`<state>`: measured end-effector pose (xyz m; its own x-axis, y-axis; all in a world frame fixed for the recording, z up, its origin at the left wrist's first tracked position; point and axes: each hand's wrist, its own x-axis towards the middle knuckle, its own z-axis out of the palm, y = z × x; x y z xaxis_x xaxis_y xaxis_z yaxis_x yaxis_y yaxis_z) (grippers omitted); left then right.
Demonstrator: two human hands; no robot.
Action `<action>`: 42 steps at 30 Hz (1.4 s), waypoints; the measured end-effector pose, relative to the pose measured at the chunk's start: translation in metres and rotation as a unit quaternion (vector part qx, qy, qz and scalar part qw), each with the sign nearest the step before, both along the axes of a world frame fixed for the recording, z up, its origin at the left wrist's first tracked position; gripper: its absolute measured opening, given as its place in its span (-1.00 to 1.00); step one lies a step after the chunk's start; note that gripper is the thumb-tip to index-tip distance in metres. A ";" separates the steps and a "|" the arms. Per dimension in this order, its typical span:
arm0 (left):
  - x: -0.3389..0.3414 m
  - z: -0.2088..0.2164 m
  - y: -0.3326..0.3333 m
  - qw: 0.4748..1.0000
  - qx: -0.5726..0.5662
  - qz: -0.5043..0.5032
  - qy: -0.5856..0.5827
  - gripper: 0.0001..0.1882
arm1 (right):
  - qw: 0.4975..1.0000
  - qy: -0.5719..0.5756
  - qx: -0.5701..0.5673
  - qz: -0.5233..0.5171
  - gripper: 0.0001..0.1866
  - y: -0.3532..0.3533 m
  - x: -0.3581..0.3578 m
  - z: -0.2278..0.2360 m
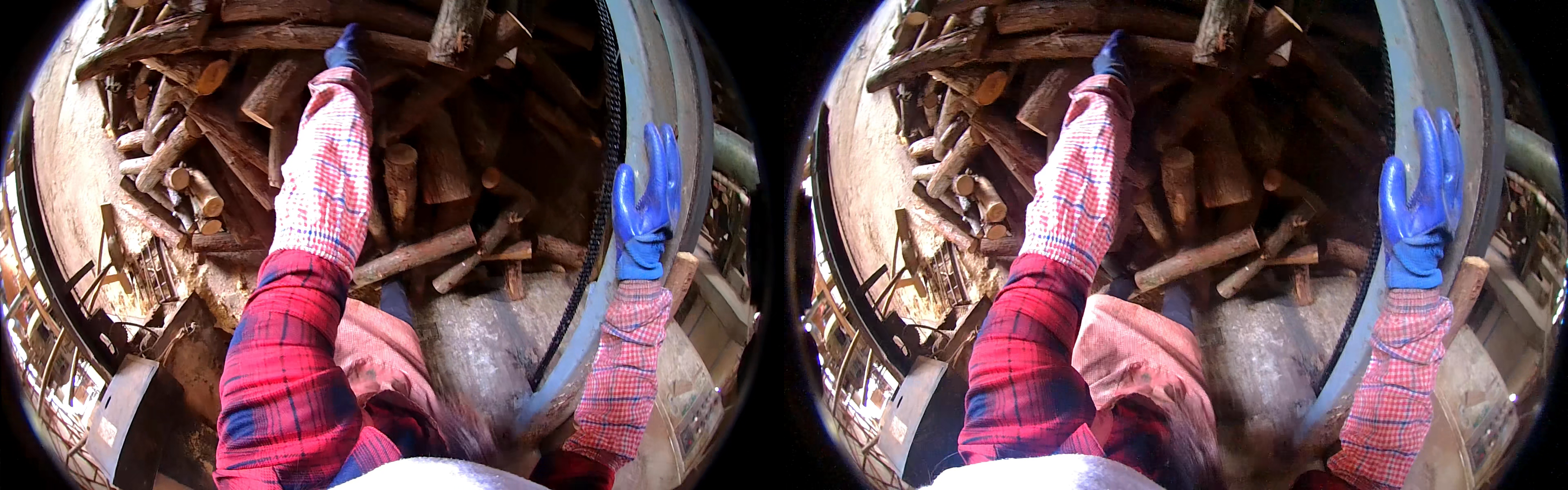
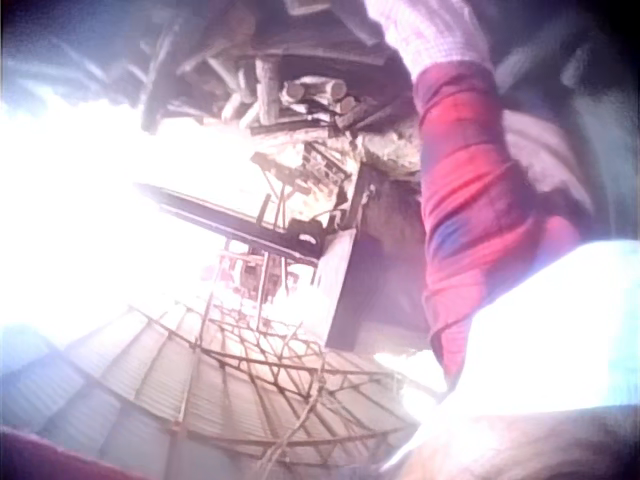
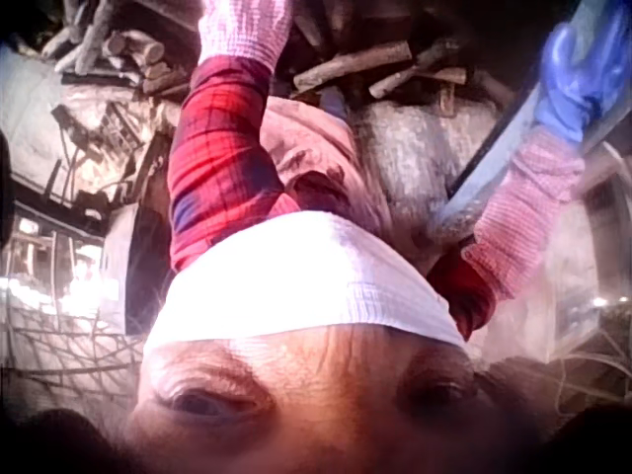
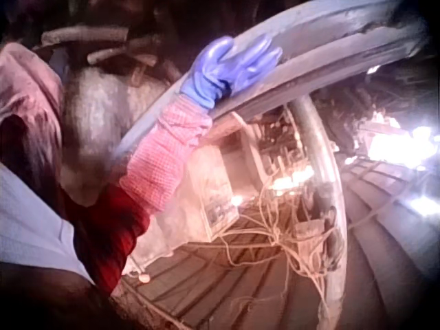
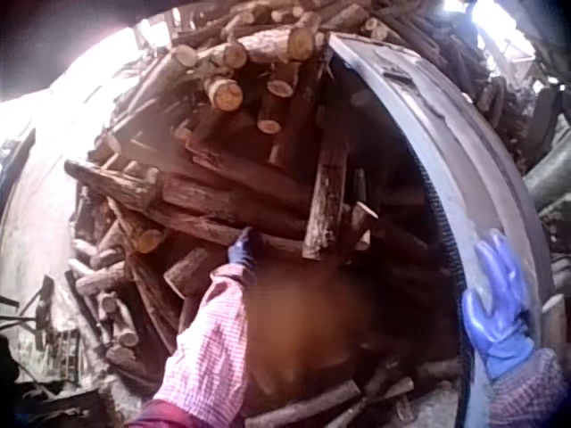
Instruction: The person repeatedly picks up logs from a large pile and feeds them into a wood chipper. They wear blue gloves and a red plaid shirt while handling the wood. The logs are placed into the machine's hopper one at a time, and the person continues this process throughout the clip.
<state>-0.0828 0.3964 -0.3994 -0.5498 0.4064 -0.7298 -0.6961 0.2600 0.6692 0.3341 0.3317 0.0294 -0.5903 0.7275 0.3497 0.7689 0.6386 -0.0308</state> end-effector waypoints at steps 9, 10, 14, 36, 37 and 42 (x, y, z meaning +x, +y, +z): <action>0.004 0.150 -0.225 0.965 0.080 -0.186 -0.168 -0.52 | 0.997 -0.056 0.019 -0.050 -0.40 -0.004 0.021 -0.005; -0.014 0.174 -0.258 0.957 0.089 -0.175 -0.212 -0.51 | 0.997 -0.050 0.022 -0.045 -0.40 -0.002 0.019 -0.008; -0.033 0.341 -0.349 0.939 0.080 -0.322 -0.095 -0.46 | 0.982 -0.140 0.073 -0.105 -0.34 -0.006 0.008 -0.008; 0.131 0.575 -0.282 0.589 0.391 -0.356 0.611 -0.48 | 0.921 0.306 -0.196 -0.142 -0.22 -0.207 0.064 0.104; 0.144 0.567 -0.281 0.654 0.403 -0.371 0.521 -0.49 | 0.951 0.279 -0.005 -0.135 -0.16 -0.176 0.078 0.117; 0.182 0.506 -0.306 0.666 0.317 -0.521 0.430 -0.48 | 0.936 0.299 0.055 -0.177 -0.30 -0.076 0.155 0.189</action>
